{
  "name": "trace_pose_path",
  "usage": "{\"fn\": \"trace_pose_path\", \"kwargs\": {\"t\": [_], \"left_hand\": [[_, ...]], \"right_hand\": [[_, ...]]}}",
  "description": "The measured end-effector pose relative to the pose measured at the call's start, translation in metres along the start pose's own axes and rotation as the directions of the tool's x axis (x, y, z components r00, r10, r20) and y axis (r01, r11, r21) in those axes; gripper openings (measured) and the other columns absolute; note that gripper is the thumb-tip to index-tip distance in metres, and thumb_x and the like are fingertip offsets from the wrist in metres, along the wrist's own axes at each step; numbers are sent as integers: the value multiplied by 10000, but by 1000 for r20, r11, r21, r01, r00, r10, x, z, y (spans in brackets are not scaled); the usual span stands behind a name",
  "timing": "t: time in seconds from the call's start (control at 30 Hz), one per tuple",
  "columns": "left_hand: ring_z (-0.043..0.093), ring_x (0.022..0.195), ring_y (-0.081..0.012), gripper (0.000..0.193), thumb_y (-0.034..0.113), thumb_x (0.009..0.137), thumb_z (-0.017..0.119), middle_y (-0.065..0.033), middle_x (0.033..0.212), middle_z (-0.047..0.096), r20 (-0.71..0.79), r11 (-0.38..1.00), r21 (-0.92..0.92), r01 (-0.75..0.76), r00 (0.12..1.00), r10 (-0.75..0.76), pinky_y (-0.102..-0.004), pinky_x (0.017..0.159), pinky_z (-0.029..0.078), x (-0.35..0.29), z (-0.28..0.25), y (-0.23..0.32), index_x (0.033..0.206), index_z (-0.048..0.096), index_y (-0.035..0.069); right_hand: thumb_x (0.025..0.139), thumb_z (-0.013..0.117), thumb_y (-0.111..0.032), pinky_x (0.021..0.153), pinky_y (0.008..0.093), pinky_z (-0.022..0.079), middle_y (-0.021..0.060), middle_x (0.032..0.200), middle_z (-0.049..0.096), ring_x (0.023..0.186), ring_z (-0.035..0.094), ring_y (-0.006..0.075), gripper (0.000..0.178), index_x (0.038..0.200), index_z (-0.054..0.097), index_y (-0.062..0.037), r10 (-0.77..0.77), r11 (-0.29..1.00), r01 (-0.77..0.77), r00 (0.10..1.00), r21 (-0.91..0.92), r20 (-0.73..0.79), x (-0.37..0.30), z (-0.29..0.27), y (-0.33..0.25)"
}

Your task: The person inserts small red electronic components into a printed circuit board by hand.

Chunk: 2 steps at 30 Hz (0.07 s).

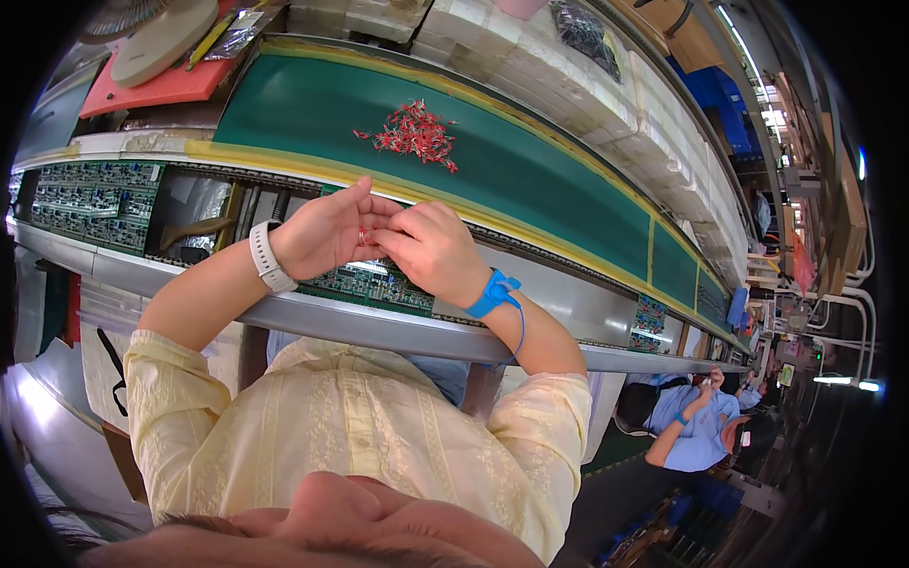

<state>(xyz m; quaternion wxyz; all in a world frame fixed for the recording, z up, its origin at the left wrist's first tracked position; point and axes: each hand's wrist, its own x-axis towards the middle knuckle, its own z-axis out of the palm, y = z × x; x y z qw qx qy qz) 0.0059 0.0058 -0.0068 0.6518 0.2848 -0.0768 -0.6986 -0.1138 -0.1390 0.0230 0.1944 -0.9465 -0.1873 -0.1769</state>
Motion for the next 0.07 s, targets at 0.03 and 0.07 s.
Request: {"fn": "trace_pose_path", "kwargs": {"t": [0.03, 0.07], "left_hand": [[558, 947, -144, 508, 459, 943, 298, -55, 1054, 567, 14, 1000, -3, -8, 1000, 8, -294, 857, 451, 0, -1, -1, 1100, 500, 21], [559, 946, -150, 508, 459, 944, 292, -54, 1060, 565, 36, 1000, 15, -17, 999, 16, -299, 862, 449, 0, -1, -1, 1117, 495, 28]], "right_hand": [[635, 691, -28, 635, 341, 434, 33, 793, 541, 714, 529, 221, 233, 853, 646, -94, -2, 1000, 2, 1000, -7, 1, 0, 0, 0], [636, 691, -28, 638, 343, 434, 35, 795, 542, 716, 530, 221, 240, 861, 649, -100, -3, 1000, 3, 1000, -14, 1, 0, 0, 0]]}}
